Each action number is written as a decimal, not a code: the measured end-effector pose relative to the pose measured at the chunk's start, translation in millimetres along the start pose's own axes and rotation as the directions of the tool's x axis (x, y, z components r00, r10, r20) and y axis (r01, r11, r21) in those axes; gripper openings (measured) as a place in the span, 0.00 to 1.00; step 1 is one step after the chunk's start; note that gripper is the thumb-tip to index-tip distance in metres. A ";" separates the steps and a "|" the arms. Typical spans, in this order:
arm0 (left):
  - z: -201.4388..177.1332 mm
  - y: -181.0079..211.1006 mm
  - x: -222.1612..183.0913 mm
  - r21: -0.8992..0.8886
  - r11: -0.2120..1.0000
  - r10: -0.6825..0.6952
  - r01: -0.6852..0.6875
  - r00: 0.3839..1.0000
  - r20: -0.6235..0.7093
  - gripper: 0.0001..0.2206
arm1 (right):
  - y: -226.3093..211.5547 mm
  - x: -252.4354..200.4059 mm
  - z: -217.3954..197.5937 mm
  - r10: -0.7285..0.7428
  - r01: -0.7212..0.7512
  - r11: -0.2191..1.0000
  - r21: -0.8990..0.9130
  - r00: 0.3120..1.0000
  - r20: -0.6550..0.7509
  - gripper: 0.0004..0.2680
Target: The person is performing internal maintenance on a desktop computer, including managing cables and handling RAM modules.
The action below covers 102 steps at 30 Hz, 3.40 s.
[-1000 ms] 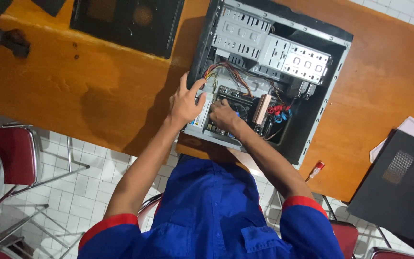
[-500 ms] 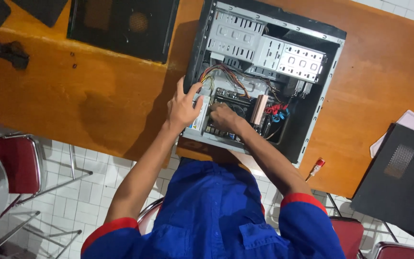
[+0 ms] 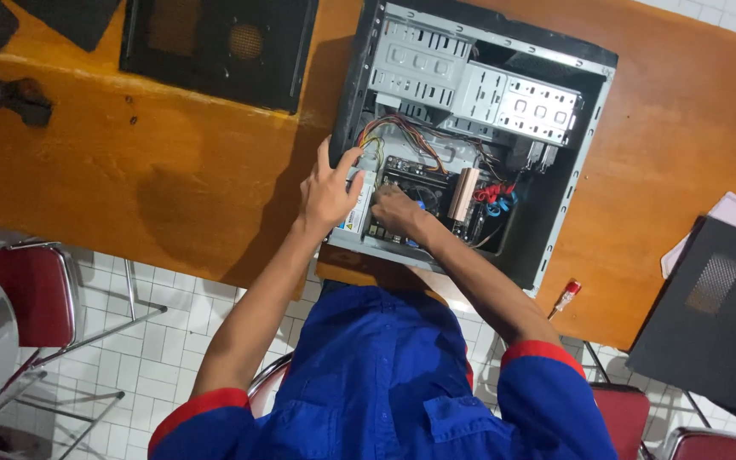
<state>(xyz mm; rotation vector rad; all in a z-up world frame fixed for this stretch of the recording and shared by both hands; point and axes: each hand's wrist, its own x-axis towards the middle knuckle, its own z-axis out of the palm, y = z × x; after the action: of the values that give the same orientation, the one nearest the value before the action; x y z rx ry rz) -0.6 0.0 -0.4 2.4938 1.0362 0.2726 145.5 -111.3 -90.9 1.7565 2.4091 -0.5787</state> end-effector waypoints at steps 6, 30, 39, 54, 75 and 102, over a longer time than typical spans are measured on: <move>-6.2 1.2 -3.5 -0.013 1.000 0.004 -0.004 0.999 0.032 0.17 | 44.0 25.8 5.4 0.281 -0.306 0.888 0.344 0.952 0.122 0.10; -22.4 13.7 0.6 -0.012 1.000 -0.008 0.009 0.997 0.072 0.14 | 52.8 -43.5 -19.1 0.538 -0.471 0.757 0.453 0.843 -0.023 0.10; -28.3 19.8 -4.7 0.004 0.982 0.186 -0.186 0.976 -0.114 0.13 | 84.3 -113.1 -103.3 0.595 -0.234 0.803 0.548 0.302 -0.745 0.09; 0.4 14.9 4.1 0.061 0.914 0.406 -0.402 0.905 -0.126 0.34 | 15.0 -199.4 -150.2 0.792 0.301 0.585 0.753 -0.014 -0.610 0.07; -7.3 4.9 45.4 -0.715 0.672 0.212 -0.196 0.975 -0.068 0.07 | -18.7 -196.9 -109.7 0.809 -0.122 0.540 0.833 0.349 -0.474 0.06; 6.0 25.3 63.4 0.260 0.846 0.473 -0.465 0.880 0.038 0.22 | 18.4 -89.8 -80.0 0.710 -0.055 0.368 0.928 0.661 -0.242 0.06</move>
<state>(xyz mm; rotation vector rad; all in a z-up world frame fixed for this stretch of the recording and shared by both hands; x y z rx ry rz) 61.8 27.3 7.0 2.9744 0.4703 0.3308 203.1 -158.0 5.6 3.3560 1.7463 -1.5783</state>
